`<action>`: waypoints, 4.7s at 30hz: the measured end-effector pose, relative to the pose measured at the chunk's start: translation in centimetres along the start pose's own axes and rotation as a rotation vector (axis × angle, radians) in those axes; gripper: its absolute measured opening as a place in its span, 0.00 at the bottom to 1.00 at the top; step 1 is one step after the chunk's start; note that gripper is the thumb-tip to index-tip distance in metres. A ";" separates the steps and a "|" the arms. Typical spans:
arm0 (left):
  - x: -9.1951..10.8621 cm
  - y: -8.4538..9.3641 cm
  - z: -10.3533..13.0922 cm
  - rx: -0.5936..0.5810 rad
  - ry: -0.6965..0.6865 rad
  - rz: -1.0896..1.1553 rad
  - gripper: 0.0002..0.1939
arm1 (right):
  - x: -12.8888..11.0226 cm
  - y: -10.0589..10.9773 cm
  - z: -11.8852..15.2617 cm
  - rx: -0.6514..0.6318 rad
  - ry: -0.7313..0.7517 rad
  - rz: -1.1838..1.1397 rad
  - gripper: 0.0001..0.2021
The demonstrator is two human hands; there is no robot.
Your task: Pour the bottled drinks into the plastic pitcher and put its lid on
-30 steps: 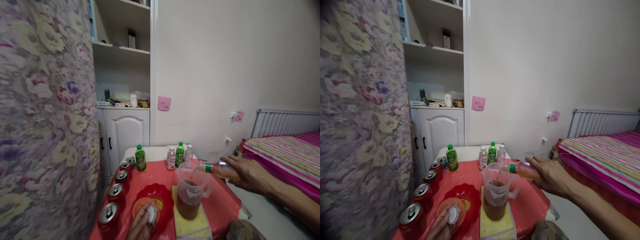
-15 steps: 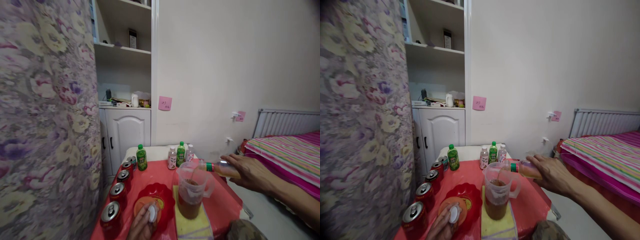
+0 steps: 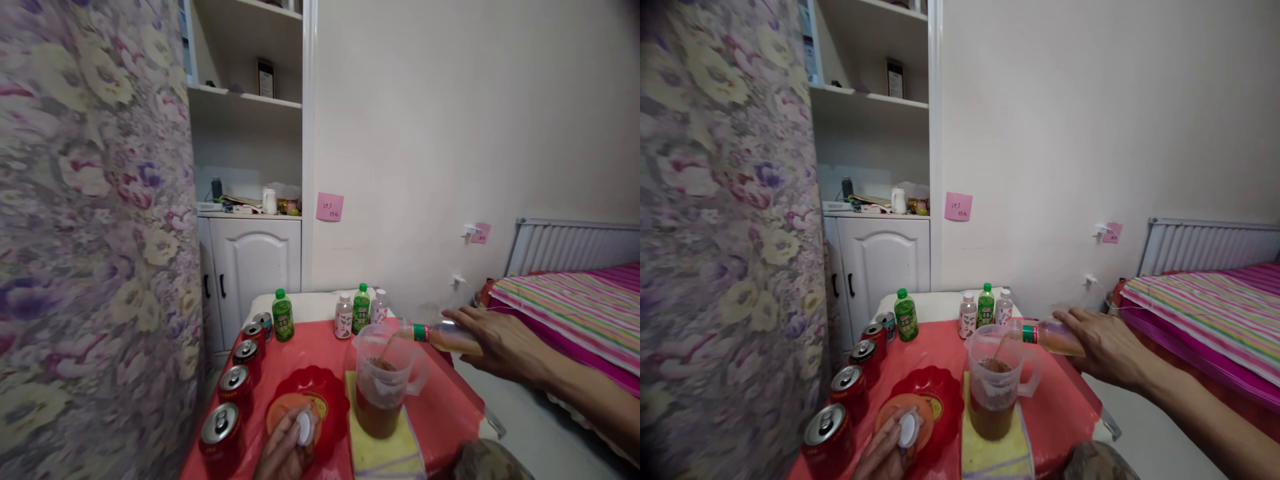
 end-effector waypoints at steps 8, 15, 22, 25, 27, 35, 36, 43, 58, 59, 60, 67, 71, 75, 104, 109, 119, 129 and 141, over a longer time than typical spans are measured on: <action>-0.2 -0.6 0.4 -0.010 0.004 0.000 0.21 | 0.0 0.3 0.1 -0.004 0.017 0.035 0.26; -0.1 -1.0 0.9 -0.035 0.006 0.018 0.21 | -0.4 0.5 0.1 -0.003 0.023 0.047 0.26; -0.2 -0.7 0.4 -0.058 0.014 0.038 0.22 | -0.4 0.4 -0.2 0.005 0.037 0.047 0.26; -0.3 -0.9 0.5 -0.074 0.022 0.050 0.23 | -0.3 0.5 -0.2 0.007 0.028 0.049 0.26; -0.4 -0.9 0.5 -0.089 0.022 0.062 0.22 | -0.3 0.4 -0.2 0.002 0.030 0.045 0.27; -0.8 0.0 -0.2 -0.104 -0.008 0.044 0.20 | -0.5 0.7 -0.3 0.028 0.063 0.036 0.27; -0.8 0.0 -0.1 -0.103 -0.010 0.039 0.20 | -0.6 0.8 -0.3 0.032 0.066 0.033 0.27; -0.4 -0.9 0.4 -0.082 -0.008 0.017 0.23 | -0.8 1.2 -0.6 0.011 0.066 0.017 0.26; -0.2 -1.7 0.7 -0.106 -0.008 0.000 0.21 | -0.5 0.5 -1.4 -0.014 0.087 0.027 0.31; -0.2 -1.6 0.7 -0.106 -0.007 0.005 0.21 | -0.6 0.6 -1.5 -0.015 0.093 0.038 0.31; -0.3 -1.5 0.6 -0.107 -0.007 0.008 0.21 | -0.7 0.8 -1.6 -0.015 0.100 0.049 0.30; -0.4 -1.1 0.5 -0.102 0.003 0.014 0.21 | -1.4 1.1 -2.5 -0.039 0.120 0.087 0.29; -0.2 -1.5 0.7 -0.105 -0.005 0.009 0.20 | -1.7 1.0 -3.0 -0.019 0.159 0.088 0.27; -0.4 -1.3 0.5 -0.107 0.005 0.012 0.21 | -2.1 1.3 -3.4 -0.026 0.201 0.118 0.26; -1.2 -0.5 0.0 -0.072 0.023 0.008 0.21 | -8.2 3.3 -8.6 -0.044 0.417 0.386 0.12; -1.0 -1.2 0.4 -0.128 0.024 0.006 0.19 | -7.6 3.0 -8.6 -0.019 0.412 0.358 0.15; -1.0 -1.6 0.6 -0.160 0.028 -0.017 0.18 | -4.8 2.6 -7.4 0.013 0.346 0.253 0.23; -1.2 -2.5 1.0 -0.179 0.034 -0.088 0.23 | -3.8 1.0 -6.9 -0.030 0.293 0.263 0.21; -1.8 -2.8 1.0 -0.203 0.053 -0.089 0.22 | -3.1 0.3 -6.8 -0.016 0.276 0.267 0.22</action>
Point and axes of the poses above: each hand's wrist, its own z-axis away from the middle knuckle, its own y-axis out of the back of the hand, x = y × z, the point moved 10 cm from there along -z, towards the middle knuckle, and after that the axes turned 1 degree about -x, right-handed, at the moved point
